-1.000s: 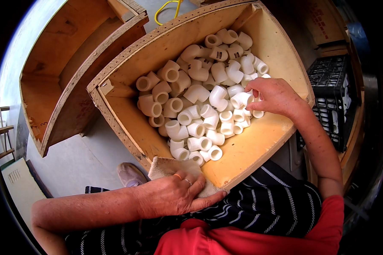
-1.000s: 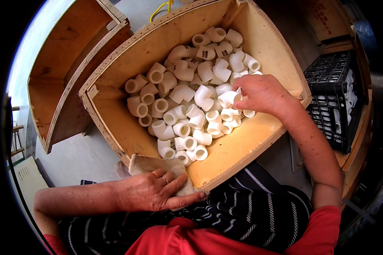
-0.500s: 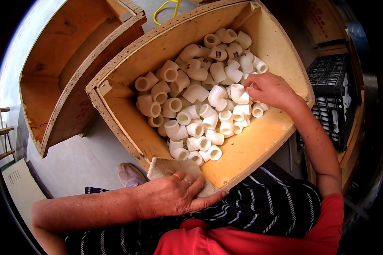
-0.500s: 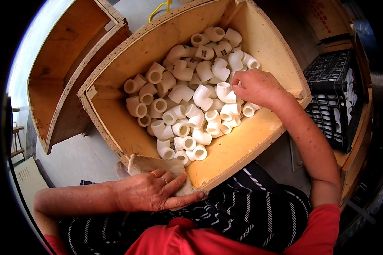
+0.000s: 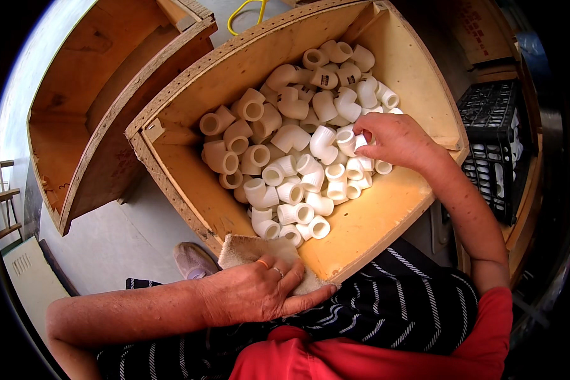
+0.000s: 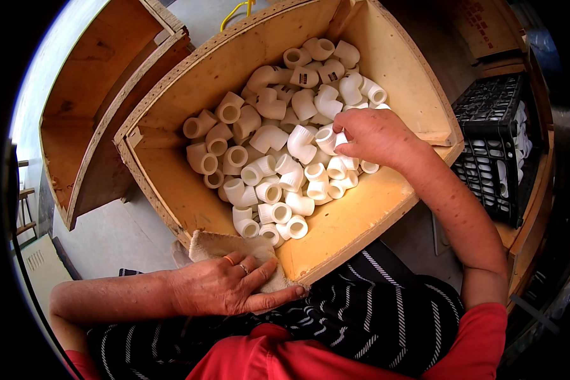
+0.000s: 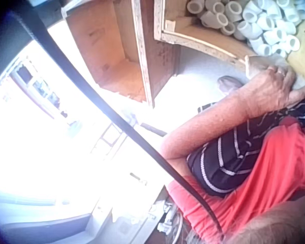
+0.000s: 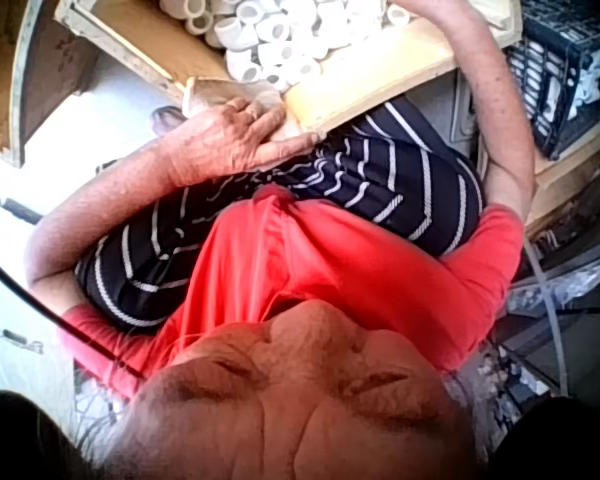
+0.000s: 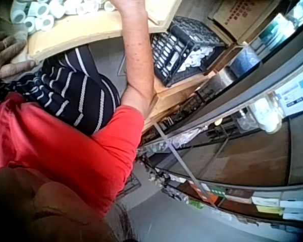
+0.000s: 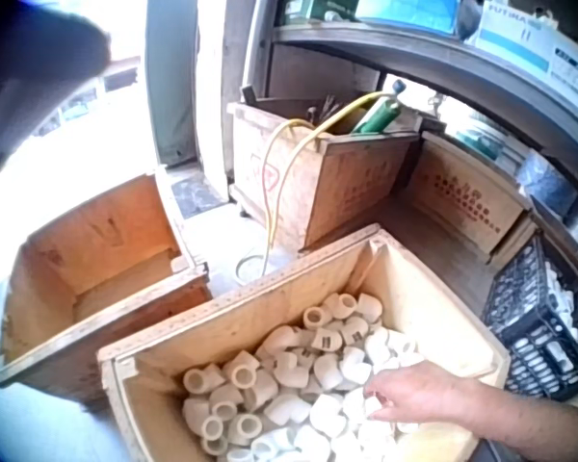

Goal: The person sits on the floor and sorts white plastic pipe fittings inside a wooden crate. They pick up individual fittings, inspect them, and place them back into the crate. At one point, they briefly handle a paper document before resuming the sorting of the fittings.

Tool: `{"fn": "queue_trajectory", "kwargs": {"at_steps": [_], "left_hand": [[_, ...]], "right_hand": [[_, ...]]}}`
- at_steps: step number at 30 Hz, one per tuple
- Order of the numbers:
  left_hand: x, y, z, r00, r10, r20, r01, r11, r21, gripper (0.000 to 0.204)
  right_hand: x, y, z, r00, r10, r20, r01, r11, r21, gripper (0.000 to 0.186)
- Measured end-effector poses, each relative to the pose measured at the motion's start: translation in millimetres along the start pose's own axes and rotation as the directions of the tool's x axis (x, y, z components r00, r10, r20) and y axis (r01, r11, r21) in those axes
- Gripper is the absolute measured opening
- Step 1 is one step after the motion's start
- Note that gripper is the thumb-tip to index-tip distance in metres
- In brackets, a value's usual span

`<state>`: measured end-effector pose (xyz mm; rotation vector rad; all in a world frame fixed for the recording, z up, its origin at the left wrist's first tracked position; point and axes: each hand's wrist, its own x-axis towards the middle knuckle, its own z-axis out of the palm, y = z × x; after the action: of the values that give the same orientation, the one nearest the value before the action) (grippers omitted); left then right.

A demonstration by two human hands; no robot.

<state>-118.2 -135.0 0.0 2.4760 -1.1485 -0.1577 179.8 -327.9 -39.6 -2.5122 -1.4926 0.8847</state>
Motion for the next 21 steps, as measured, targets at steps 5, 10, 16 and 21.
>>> {"fn": "queue_trajectory", "kwargs": {"at_steps": [5, 10, 16, 21], "left_hand": [[-0.7, 0.4, 3.4, 1.000, 0.001, -0.006, -0.001, 1.000, -0.006, 0.067], [-0.1, 1.1, 2.0, 1.000, -0.008, 0.000, 0.008, 1.000, -0.011, 0.067], [-0.3, 0.9, 2.9, 1.000, -0.009, -0.008, 0.009, 1.000, -0.016, 0.067], [-0.9, 1.3, 4.8, 1.000, -0.009, -0.010, 0.008, 1.000, -0.028, 0.067]], "right_hand": [[1.2, 4.0, 5.4, 1.000, -0.028, -0.015, 0.027, 0.999, -0.043, 0.033], [5.8, 0.1, -0.8, 0.996, 0.064, 0.066, -0.061, 0.997, -0.047, 0.033], [9.1, -3.8, -7.1, 0.968, 0.220, 0.123, -0.237, 0.960, 0.150, 0.036], [8.9, -3.4, -5.0, 0.954, 0.267, 0.134, -0.291, 0.930, 0.223, 0.034]]}}
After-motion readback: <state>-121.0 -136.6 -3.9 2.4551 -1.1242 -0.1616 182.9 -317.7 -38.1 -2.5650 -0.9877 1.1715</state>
